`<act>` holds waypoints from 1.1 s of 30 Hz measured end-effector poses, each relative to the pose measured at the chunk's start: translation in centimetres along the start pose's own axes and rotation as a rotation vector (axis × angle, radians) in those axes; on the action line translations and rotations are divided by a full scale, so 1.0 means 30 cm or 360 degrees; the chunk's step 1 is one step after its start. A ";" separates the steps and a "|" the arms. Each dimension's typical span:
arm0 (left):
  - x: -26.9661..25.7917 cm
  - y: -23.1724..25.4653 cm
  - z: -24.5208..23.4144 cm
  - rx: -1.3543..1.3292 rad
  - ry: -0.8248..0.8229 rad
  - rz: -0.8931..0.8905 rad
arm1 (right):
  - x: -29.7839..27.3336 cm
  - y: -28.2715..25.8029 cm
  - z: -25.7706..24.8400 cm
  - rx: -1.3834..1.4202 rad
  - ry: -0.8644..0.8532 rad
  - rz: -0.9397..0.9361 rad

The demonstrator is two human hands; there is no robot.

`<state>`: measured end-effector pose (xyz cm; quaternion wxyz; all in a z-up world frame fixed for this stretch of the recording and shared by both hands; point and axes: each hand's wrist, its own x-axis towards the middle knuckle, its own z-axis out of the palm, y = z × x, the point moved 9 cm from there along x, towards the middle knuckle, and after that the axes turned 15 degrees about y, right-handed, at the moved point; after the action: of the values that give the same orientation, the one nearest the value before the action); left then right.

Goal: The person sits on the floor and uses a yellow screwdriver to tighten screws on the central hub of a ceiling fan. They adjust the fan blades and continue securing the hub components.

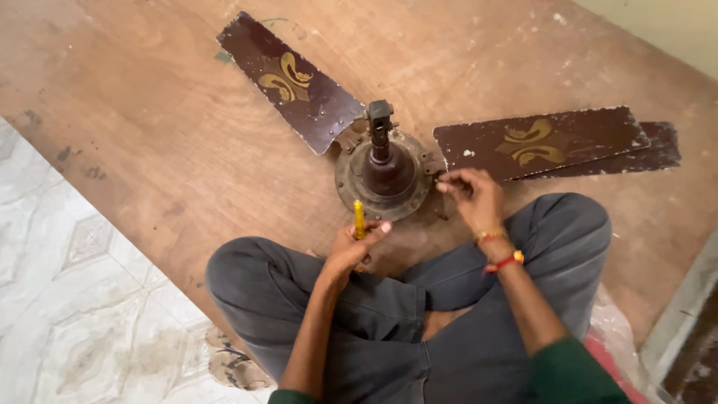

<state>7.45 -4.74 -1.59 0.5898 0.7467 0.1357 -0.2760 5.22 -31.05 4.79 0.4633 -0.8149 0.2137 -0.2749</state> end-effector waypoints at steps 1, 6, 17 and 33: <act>0.014 -0.001 0.003 -0.0047 0.0019 0.0047 | 0.040 -0.026 -0.015 -0.0265 0.0039 -0.0284; 0.065 -0.043 -0.022 -0.0167 0.0097 0.0160 | 0.138 -0.036 0.062 -0.0583 -0.0156 -0.0598; 0.077 -0.058 -0.001 -0.0500 -0.0085 0.0064 | 0.124 -0.049 0.133 -0.0776 -0.0233 -0.0757; 0.077 -0.054 -0.001 -0.0524 -0.0087 0.0030 | 0.052 -0.136 0.166 -0.1241 -0.0129 -0.1217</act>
<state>8.47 -4.55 -4.23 0.7104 0.6333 0.1560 -0.2646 10.00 -26.85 6.65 0.0018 -0.9558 -0.0297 -0.2924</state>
